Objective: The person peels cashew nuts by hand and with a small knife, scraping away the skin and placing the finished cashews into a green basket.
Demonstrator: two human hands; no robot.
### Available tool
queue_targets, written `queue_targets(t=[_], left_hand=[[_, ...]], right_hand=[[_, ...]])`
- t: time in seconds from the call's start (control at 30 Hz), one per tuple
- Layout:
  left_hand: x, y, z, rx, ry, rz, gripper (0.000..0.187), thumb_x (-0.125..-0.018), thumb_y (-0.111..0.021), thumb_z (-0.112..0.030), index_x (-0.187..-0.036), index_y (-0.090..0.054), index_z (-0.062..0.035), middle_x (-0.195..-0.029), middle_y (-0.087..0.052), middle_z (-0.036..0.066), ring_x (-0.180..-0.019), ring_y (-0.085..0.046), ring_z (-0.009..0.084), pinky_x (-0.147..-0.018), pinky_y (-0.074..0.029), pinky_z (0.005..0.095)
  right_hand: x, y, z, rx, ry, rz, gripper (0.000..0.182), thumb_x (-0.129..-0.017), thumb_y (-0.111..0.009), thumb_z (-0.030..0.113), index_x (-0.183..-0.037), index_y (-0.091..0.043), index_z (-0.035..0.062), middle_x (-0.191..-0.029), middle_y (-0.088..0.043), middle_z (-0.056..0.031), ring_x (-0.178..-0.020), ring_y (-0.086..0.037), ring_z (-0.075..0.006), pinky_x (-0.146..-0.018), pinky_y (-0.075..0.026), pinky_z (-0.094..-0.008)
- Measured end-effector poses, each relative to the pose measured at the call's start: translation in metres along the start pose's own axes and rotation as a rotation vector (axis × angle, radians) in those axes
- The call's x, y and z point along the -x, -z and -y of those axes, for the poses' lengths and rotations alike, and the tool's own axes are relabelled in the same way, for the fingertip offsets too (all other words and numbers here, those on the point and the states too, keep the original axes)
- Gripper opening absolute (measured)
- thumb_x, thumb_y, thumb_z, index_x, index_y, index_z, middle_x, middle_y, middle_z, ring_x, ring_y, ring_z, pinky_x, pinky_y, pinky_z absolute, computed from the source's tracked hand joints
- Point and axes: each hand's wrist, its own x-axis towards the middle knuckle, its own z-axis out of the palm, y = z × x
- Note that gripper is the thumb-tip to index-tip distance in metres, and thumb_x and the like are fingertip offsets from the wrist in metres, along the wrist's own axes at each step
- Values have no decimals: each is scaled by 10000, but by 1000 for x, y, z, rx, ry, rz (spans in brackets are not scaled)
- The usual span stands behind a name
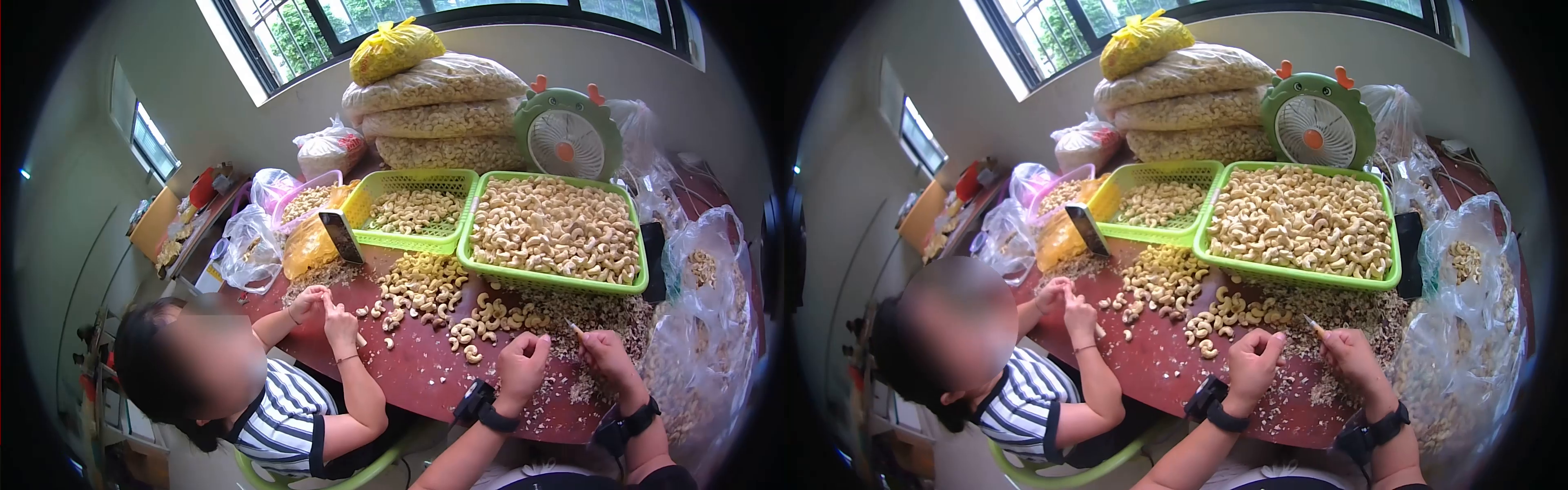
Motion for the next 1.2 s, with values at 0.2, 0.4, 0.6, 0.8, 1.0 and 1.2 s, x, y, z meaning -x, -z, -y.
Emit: queue_targets(t=[0.2, 0.4, 0.6, 0.8, 1.0, 1.2], left_hand=[[3, 1, -8, 8, 27, 67, 215, -800, -584, -126, -616, -519, -36, -533, -513, -26, -484, -469, 26, -454, -374, 176], [5, 1, -12, 50, 83, 90, 231, -803, -583, -129, -604, -507, -40, -537, -511, -27, -492, -472, 27, -462, -381, 179], [6, 0, -14, 66, 98, 127, 230, -803, -589, -137, -610, -511, -41, -542, -512, -27, -497, -480, 28, -461, -390, 182], [5, 0, -7, 95, 100, 159, 231, -806, -584, -136, -611, -515, -35, -551, -515, -25, -500, -483, 29, -458, -401, 186], [3, 1, -3, 24, 44, 124, 229, -807, -582, -128, -609, -517, -33, -552, -509, -27, -502, -474, 28, -461, -401, 182], [4, -1, -1, 26, 22, 130, 220, -803, -580, -109, -609, -516, -29, -551, -499, -31, -503, -471, 28, -461, -403, 180]], right_hand=[[0, 0, 1, -23, -22, 7, 329, -875, -463, 258, -635, -547, 50, -484, -442, 40, -379, -364, -36, -355, -269, -180], [-3, 2, -2, 5, -15, 23, 329, -873, -462, 264, -640, -548, 47, -489, -450, 37, -376, -367, -37, -353, -270, -182], [-3, 1, -2, 7, -6, 16, 327, -871, -463, 265, -647, -550, 44, -490, -452, 34, -374, -368, -39, -355, -274, -181], [-3, 2, -2, 27, -1, 25, 321, -861, -477, 274, -649, -555, 46, -496, -459, 34, -393, -387, -41, -370, -289, -180], [0, 0, 0, 46, 17, 36, 313, -857, -488, 247, -627, -549, 45, -499, -459, 34, -403, -388, -42, -377, -286, -187], [1, -1, -2, 70, 33, 30, 304, -851, -506, 236, -621, -543, 41, -497, -449, 38, -404, -380, -44, -378, -281, -194]])
